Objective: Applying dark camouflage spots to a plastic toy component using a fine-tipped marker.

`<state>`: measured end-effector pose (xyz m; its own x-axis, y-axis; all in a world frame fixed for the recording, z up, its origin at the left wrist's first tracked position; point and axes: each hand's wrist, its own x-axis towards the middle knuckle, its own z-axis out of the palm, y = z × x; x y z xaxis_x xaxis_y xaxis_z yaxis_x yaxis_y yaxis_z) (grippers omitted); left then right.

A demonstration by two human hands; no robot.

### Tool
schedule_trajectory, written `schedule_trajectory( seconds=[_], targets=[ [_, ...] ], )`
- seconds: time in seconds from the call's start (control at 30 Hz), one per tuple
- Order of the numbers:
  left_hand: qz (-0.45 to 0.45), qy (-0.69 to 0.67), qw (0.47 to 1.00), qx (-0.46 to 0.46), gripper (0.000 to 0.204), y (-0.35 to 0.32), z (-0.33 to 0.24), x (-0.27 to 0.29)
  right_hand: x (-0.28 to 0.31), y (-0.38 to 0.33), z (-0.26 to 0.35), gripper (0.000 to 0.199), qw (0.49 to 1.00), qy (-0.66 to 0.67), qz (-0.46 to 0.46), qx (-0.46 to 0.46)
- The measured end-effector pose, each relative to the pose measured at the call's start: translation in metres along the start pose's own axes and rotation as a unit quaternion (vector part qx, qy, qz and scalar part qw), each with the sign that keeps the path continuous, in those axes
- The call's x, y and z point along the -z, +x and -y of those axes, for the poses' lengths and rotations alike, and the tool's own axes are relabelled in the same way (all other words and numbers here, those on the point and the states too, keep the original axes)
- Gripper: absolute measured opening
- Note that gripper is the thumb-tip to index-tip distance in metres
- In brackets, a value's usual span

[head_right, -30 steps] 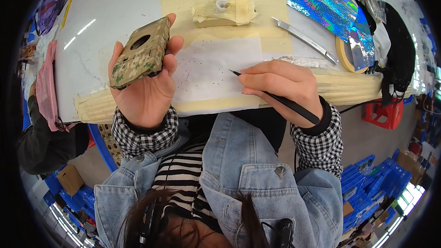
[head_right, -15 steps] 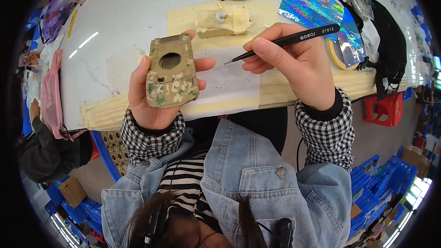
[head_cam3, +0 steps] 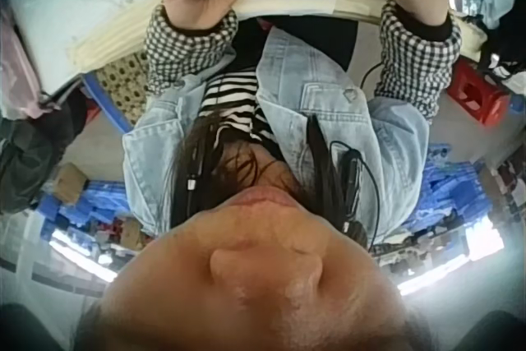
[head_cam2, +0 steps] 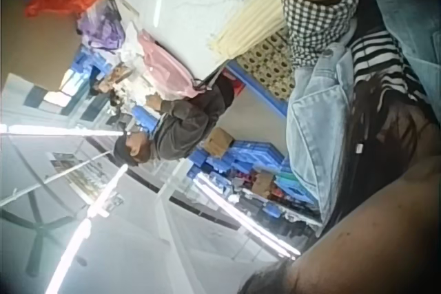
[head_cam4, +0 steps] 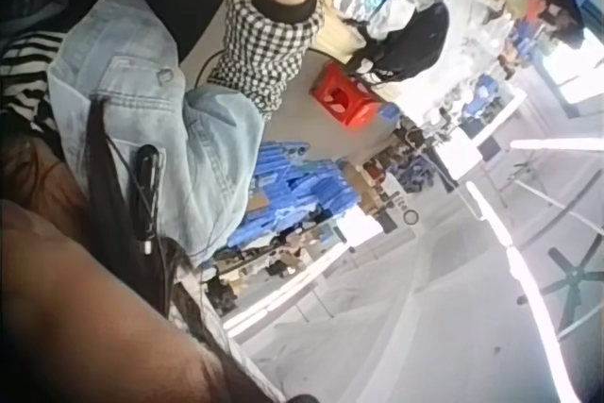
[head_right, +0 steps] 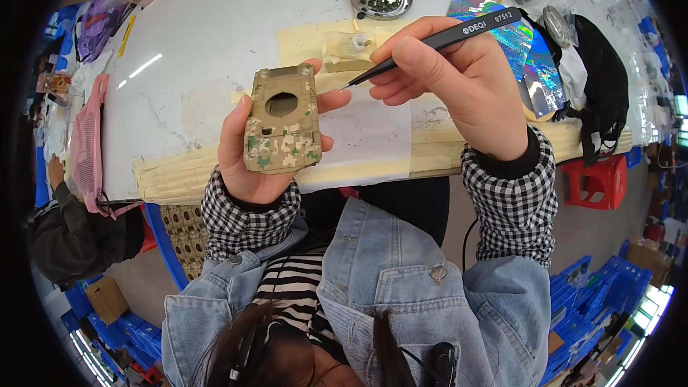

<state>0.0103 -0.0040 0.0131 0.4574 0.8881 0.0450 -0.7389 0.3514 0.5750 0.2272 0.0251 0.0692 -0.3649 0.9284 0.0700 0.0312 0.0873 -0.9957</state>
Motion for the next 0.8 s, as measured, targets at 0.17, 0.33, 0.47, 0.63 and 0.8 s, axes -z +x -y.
schedule_trajectory(
  seconds=[0.17, 0.33, 0.47, 0.63, 0.8],
  targets=[
    [-0.001, -0.049, 0.999, 0.014, 0.058, -0.001, 0.001, 0.002, -0.002, 0.004, 0.005, 0.033, 0.998, 0.056, 0.041, -0.002],
    [0.04, -0.125, 0.991, 0.025, 0.053, -0.003, 0.0, 0.009, -0.014, 0.011, 0.019, 0.033, 0.996, 0.016, 0.08, 0.044],
    [0.011, -0.143, 0.989, 0.041, 0.056, -0.003, 0.001, 0.007, -0.019, 0.02, 0.042, 0.032, 0.983, -0.039, 0.174, 0.033],
    [-0.011, -0.151, 0.988, 0.021, 0.059, -0.005, 0.0, 0.008, -0.028, 0.027, 0.05, 0.031, 0.988, -0.066, 0.141, 0.009],
    [0.04, -0.207, 0.977, -0.038, 0.07, -0.005, -0.001, 0.006, -0.021, 0.028, 0.042, 0.033, 0.992, -0.107, 0.06, 0.03]
  ],
)
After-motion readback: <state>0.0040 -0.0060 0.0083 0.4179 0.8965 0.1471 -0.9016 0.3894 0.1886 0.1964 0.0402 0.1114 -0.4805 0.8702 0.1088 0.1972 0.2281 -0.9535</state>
